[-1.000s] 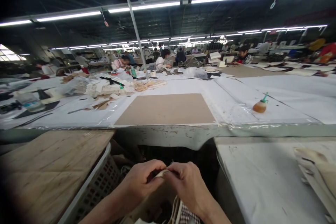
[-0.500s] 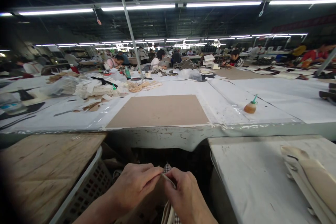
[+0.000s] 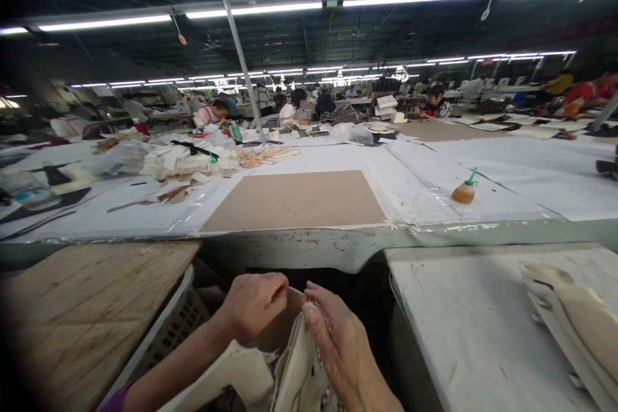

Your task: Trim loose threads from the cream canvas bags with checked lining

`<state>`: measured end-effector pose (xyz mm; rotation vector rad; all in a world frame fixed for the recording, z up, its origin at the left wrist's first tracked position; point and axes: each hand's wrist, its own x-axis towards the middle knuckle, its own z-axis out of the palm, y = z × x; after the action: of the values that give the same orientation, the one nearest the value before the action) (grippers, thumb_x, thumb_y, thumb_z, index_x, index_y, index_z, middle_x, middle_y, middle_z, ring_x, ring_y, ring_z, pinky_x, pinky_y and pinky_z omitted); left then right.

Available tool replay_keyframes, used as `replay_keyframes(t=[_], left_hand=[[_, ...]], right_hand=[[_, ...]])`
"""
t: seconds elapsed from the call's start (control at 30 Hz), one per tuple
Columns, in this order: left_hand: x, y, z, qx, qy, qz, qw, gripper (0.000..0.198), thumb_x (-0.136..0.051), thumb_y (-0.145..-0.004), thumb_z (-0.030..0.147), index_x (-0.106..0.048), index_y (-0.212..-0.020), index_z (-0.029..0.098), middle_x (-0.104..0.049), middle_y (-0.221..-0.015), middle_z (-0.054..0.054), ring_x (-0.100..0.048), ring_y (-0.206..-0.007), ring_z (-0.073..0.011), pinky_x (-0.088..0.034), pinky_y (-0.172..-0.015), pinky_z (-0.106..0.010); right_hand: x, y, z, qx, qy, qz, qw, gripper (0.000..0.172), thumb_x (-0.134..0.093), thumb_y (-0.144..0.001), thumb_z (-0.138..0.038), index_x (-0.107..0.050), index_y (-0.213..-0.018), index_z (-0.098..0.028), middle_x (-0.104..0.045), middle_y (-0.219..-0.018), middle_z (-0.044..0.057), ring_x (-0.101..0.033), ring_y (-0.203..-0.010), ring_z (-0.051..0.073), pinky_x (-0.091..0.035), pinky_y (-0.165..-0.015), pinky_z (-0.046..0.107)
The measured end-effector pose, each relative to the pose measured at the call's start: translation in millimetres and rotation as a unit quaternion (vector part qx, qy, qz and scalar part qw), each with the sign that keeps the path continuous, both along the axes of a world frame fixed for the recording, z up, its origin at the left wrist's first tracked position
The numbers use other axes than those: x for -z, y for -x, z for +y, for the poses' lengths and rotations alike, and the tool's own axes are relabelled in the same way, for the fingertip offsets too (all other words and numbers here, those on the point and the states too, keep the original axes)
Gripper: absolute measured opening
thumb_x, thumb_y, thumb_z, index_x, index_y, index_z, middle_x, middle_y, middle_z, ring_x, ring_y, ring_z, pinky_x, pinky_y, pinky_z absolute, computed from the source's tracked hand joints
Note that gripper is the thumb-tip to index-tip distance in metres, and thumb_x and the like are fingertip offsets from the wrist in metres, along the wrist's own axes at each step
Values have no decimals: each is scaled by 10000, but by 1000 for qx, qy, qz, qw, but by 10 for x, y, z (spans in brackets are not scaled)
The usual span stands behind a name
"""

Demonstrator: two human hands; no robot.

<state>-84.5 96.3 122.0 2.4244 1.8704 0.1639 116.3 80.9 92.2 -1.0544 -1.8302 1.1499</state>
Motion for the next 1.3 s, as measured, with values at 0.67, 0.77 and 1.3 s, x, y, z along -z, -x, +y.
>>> replay_keyframes(t=[0.67,0.77,1.3], left_hand=[[-533,106,-79,-43,80,65,994,259,-470,-865,295,-661,-714,208,-724,-737,-78,-690,-801,-297,-417,-647,-336],[-622,36,-230,-25,97,81,992,221,-470,-799,229,-624,-642,201,-709,-691,-76,-691,-754,-308,-413,-627,-348],[-557,24,-393,91,213,-154,961,506,-440,-674,46,-561,-1084,316,-657,-1013,78,-599,-942,-146,-380,-787,-239]], right_hand=[[-353,-258,-30,-182,17,-20,983,548,-337,-1034,-403,-729,-694,-229,-749,-730,-16,-699,-861,172,-295,-1149,427],[-401,-484,122,-246,89,-91,961,389,-496,-972,-356,-767,-729,-220,-768,-756,-20,-709,-803,170,-258,-1156,445],[431,-255,-492,68,-361,-302,880,151,-558,-795,-147,-524,-921,-224,-632,-787,26,-634,-623,211,-539,-539,311]])
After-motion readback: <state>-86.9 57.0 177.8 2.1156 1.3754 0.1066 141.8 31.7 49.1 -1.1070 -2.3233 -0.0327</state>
